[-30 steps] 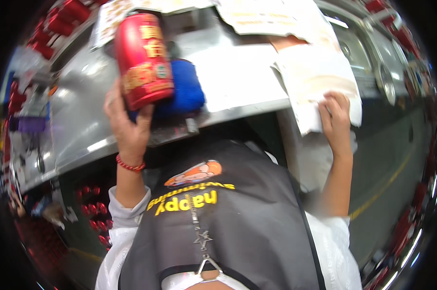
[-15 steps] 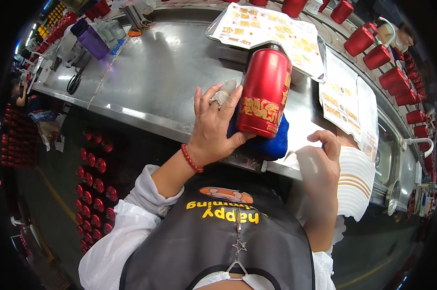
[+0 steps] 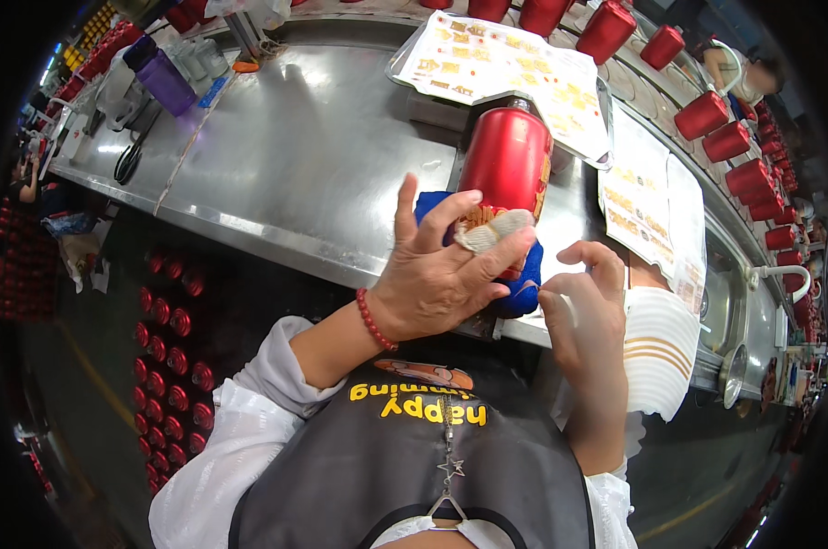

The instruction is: The person applies gold decorative stickers to red cylindrical containers. They wipe the container surface with a green cloth, peel a sticker from a sheet, align it on the container, and smooth it down with a wooden stick. The process is repeated for multiple containers.

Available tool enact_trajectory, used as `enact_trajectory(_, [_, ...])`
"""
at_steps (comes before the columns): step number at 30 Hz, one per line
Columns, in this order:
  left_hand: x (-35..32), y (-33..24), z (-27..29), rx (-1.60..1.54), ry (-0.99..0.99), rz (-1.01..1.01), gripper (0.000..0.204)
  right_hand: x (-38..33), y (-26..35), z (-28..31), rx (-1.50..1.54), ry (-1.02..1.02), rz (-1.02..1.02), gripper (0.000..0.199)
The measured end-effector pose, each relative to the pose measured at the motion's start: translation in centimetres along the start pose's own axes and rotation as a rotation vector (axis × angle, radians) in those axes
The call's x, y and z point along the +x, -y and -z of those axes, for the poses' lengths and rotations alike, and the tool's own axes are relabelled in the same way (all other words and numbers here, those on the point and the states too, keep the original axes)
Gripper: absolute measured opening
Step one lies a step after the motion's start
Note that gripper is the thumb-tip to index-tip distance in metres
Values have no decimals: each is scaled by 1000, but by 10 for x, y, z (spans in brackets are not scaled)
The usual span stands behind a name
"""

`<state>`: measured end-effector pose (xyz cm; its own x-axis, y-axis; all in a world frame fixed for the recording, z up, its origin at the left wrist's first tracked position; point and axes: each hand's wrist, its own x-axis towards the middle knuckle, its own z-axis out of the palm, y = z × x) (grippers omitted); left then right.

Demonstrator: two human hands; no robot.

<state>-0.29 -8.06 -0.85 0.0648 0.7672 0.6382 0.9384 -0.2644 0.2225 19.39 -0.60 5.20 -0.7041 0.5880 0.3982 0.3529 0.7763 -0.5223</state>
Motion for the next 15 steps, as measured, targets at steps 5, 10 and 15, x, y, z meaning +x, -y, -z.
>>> enact_trajectory(5, [-22, 22, 2, -43, -31, 196, 55, -4, -7, 2, 5, -33, -10, 9])
enact_trajectory(10, [-1, 6, 9, -109, 11, -144, 54, 1, -6, 2, 10, -28, -6, 9])
enact_trajectory(15, [19, 33, -6, -52, 16, -232, 57, -7, -15, 7, -63, -22, 23, 9])
